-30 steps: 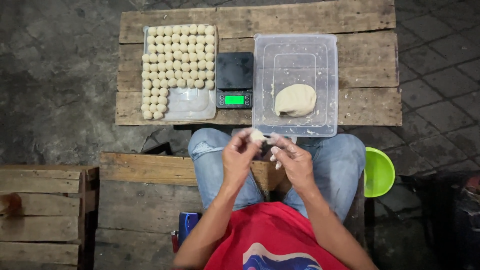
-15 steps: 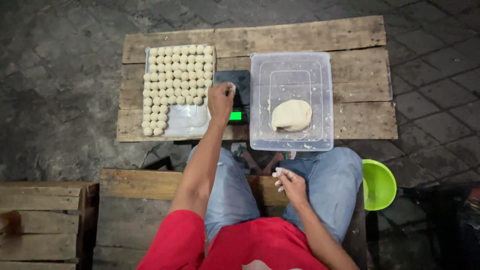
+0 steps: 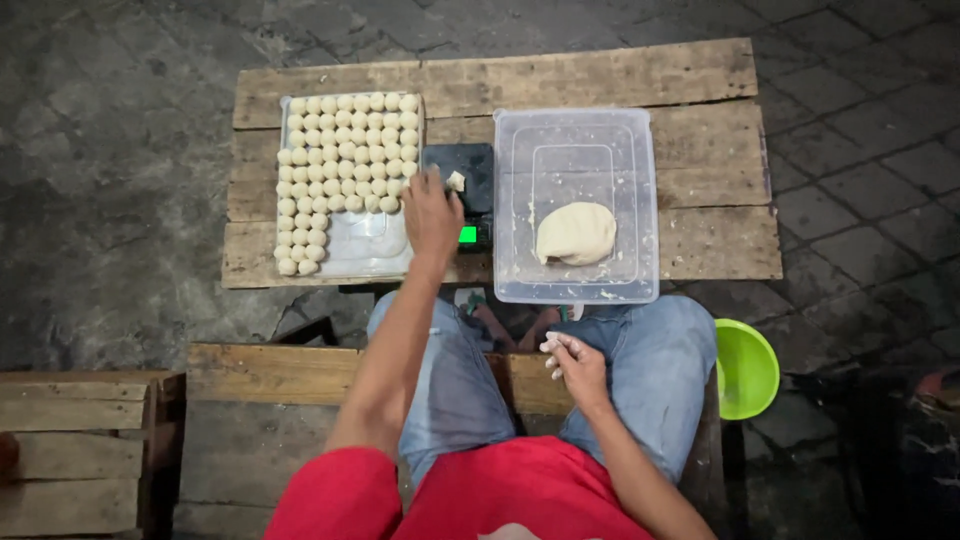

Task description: The person sits on a wooden bench and portions a large mass of dough into small, uniform balls. They tear off pieces of dough, weigh them on a digital scale, and roll them into spheres before placing them onto a tray.

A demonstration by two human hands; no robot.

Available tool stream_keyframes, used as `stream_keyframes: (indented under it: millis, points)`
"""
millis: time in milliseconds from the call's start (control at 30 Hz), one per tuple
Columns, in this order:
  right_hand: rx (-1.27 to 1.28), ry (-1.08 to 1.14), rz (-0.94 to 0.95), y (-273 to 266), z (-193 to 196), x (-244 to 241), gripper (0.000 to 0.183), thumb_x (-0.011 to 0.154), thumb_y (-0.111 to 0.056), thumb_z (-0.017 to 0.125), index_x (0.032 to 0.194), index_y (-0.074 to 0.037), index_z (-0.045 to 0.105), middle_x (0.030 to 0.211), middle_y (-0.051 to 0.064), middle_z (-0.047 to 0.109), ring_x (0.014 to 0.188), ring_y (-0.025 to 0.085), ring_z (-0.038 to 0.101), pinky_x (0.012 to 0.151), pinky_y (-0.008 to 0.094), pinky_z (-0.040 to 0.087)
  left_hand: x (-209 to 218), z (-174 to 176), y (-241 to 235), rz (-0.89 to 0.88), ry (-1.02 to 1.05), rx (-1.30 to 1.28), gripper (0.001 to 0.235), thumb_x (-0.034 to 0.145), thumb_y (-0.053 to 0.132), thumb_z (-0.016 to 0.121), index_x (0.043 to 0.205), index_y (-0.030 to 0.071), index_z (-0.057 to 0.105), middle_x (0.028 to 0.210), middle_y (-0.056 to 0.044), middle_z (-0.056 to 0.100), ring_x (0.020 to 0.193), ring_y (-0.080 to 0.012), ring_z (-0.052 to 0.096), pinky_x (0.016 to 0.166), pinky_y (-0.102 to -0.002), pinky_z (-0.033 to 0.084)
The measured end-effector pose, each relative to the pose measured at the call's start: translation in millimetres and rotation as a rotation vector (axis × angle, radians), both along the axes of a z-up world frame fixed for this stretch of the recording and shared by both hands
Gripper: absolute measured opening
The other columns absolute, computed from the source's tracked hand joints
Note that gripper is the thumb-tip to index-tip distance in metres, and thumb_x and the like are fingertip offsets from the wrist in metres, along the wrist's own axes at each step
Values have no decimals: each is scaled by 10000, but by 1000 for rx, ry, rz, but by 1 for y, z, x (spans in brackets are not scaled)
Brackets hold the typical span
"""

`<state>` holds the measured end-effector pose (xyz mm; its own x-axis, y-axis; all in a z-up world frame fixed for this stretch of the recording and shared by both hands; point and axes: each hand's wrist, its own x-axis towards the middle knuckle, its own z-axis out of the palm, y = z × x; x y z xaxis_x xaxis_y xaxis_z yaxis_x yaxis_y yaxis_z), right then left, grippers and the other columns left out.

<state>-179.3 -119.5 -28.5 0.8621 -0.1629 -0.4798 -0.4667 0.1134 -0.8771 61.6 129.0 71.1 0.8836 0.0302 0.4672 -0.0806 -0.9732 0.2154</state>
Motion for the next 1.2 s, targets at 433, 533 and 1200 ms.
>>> stream_keyframes:
  millis: [433,533,1200]
  points:
    - [-845,-846,33,-29,107,100,289,909,-90,804,1177,3,749,1084,179,728,1066,379,692,935,474,532,-94,-53,-130,-308,85,-517,387,838,222,825,1183,142,670,1173,-84,608,1056,-328,680,912,-410,572]
    - [-973,-929,132,-34,103,125,292,919,-94,758,1194,4,743,1140,167,729,1172,330,671,1060,460,470,-84,-63,-134,-326,36,-457,277,853,185,803,1099,151,680,1068,-46,612,966,-286,689,856,-368,579]
    - [-1077,-783,256,-23,74,151,153,897,-150,764,1042,-126,807,1113,39,767,1134,233,689,1044,365,507,-141,-22,-90,-192,705,-1138,216,832,297,816,906,95,790,766,-144,739,740,-152,676,675,-337,552]
